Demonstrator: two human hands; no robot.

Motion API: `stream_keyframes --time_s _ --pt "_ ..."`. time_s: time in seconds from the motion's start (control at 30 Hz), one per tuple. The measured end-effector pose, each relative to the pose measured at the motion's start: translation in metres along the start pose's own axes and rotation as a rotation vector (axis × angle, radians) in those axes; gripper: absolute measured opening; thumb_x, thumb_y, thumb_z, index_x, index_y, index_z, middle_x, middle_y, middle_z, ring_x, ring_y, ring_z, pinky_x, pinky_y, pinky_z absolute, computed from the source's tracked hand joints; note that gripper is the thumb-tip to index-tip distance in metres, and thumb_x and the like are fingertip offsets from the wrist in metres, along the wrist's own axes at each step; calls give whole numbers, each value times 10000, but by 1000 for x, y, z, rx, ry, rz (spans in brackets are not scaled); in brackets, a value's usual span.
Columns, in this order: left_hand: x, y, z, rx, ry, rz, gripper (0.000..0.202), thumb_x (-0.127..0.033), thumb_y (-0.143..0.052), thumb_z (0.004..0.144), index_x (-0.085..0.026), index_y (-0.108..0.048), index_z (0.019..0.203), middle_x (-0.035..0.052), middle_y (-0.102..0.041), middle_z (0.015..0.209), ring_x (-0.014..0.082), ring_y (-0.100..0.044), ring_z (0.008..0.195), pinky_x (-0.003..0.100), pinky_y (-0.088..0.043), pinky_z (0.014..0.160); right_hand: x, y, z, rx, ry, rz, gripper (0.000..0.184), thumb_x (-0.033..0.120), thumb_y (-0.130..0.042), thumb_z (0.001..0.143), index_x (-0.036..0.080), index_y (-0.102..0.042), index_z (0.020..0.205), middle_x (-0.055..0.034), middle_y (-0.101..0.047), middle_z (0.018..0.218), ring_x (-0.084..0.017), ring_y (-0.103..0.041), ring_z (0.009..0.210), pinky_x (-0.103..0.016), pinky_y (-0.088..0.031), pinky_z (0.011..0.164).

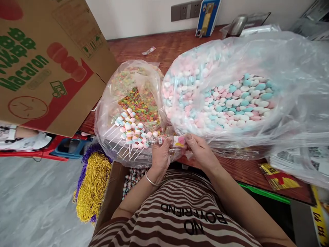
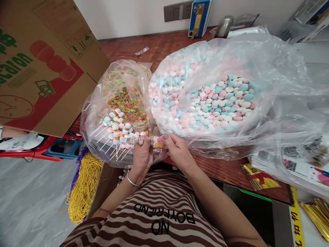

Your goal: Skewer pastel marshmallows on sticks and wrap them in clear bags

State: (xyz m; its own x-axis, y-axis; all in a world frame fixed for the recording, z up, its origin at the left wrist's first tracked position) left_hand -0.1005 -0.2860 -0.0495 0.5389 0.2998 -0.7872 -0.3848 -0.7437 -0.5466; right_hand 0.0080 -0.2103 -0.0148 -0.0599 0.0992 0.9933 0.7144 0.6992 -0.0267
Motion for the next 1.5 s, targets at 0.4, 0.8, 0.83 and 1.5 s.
stream_keyframes --time_s 0.4,0.8,0.83,1.5 --pt "6 3 9 28 320 -204 492 -316 -948 614 -159 -481 635 -106 -400 499 4 -316 413 136 -283 420 14 9 -5 -90 132 -143 349 521 -580 935 185 -663 896 -2 -637 749 -128 -530 641 -238 -445 579" --pt "-17 34 14 -116 253 -337 498 -331 -805 829 -174 -386 612 -107 -308 475 15 -276 406 155 -287 439 33 -5 -10 -51 280 -261 245 403 -561 989 210 -687 1073 -41 -728 971 -174 -659 839 -282 -509 737" --pt "-30 47 15 -143 188 -322 515 -338 -824 807 -175 -375 612 -110 -310 477 13 -272 404 154 -284 437 34 -13 -5 -1 285 -306 238 385 -551 994 208 -695 1066 -42 -732 967 -174 -659 838 -282 -503 742" --pt "-137 200 -13 -335 -290 -365 476 -350 -816 808 -170 -406 644 -95 -377 521 8 -339 419 144 -326 450 -31 -223 57 603 189 -1189 329 330 -434 1018 138 -673 1136 -183 -752 1078 -286 -703 1029 -336 -485 848"
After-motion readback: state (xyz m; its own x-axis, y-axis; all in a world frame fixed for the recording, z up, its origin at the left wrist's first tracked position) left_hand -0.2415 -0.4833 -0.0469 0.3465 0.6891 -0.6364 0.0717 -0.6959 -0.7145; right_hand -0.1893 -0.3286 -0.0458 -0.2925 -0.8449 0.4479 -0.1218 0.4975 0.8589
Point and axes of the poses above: each hand's wrist, its own z-axis towards the middle knuckle, its own y-axis out of the back of the hand, x = y × z, the point moved 7 cm from there along z, towards the middle knuckle
